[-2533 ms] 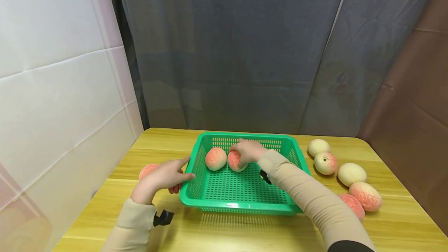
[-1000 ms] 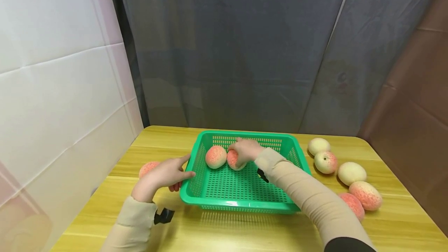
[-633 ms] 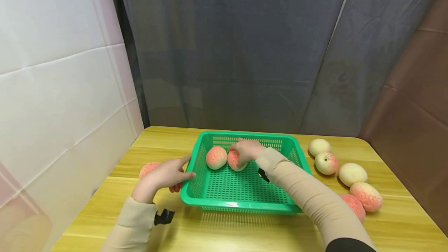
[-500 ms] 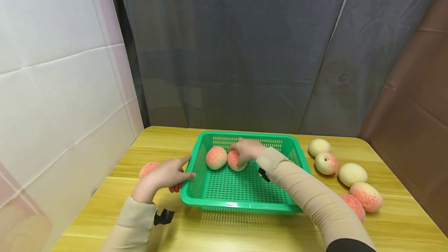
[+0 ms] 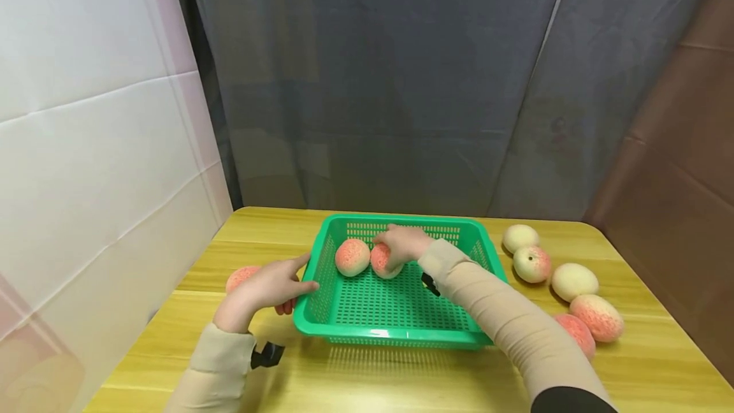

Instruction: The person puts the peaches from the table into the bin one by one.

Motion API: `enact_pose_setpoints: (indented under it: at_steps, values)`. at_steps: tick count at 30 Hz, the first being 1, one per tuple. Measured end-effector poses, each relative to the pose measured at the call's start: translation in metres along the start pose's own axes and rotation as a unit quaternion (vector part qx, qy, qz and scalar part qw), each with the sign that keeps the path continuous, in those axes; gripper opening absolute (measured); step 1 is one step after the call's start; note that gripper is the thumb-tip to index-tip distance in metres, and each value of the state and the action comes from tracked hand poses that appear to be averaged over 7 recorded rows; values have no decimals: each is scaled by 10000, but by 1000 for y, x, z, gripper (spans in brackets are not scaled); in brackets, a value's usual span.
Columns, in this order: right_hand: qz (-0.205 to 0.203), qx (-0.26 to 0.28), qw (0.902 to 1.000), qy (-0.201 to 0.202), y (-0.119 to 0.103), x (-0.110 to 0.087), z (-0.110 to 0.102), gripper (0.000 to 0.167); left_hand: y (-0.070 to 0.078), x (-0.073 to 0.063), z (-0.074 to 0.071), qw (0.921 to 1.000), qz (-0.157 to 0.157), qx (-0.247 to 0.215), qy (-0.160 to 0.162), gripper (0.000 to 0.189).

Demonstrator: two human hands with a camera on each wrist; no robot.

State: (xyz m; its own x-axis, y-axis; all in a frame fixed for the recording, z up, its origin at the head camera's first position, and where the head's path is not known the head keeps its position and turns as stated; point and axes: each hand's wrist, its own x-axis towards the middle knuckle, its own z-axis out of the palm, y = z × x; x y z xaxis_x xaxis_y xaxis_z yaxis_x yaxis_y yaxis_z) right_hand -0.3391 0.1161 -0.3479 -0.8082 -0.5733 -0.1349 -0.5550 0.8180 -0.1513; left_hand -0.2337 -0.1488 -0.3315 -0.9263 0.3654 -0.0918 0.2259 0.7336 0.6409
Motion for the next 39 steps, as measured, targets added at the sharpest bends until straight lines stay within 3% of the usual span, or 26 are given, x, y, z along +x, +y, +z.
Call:
enact_pose_setpoints:
  at_steps: [5, 10, 16, 20, 28, 35, 39]
  values:
    - [97, 180, 9998, 46, 3, -7, -9, 63, -1, 1, 0, 10000, 22, 54, -33, 42]
    - [-25, 329, 9990, 312, 18, -28, -27, 57, -2, 3, 0, 10000, 6, 68, -48, 46]
    - [-52, 637, 9958, 651, 54, -70, -47, 55, -2, 7, 0, 10000, 46, 5, -57, 47]
    - [264, 785, 9937, 758, 81, -106, -54, 52, -1, 10, -1, 9999, 100, -13, -76, 42]
    - [824, 761, 9877, 1087, 131, -178, -47, 42, -9, 10, -5, 9998, 107, -93, -158, 38]
    - [1549, 758, 9814, 849, 167, -212, -33, 51, -16, 1, -16, 9999, 5, -75, -87, 37]
    - [1776, 795, 9781, 736, 180, -229, -19, 46, -17, -1, -18, 9999, 85, 0, -62, 35]
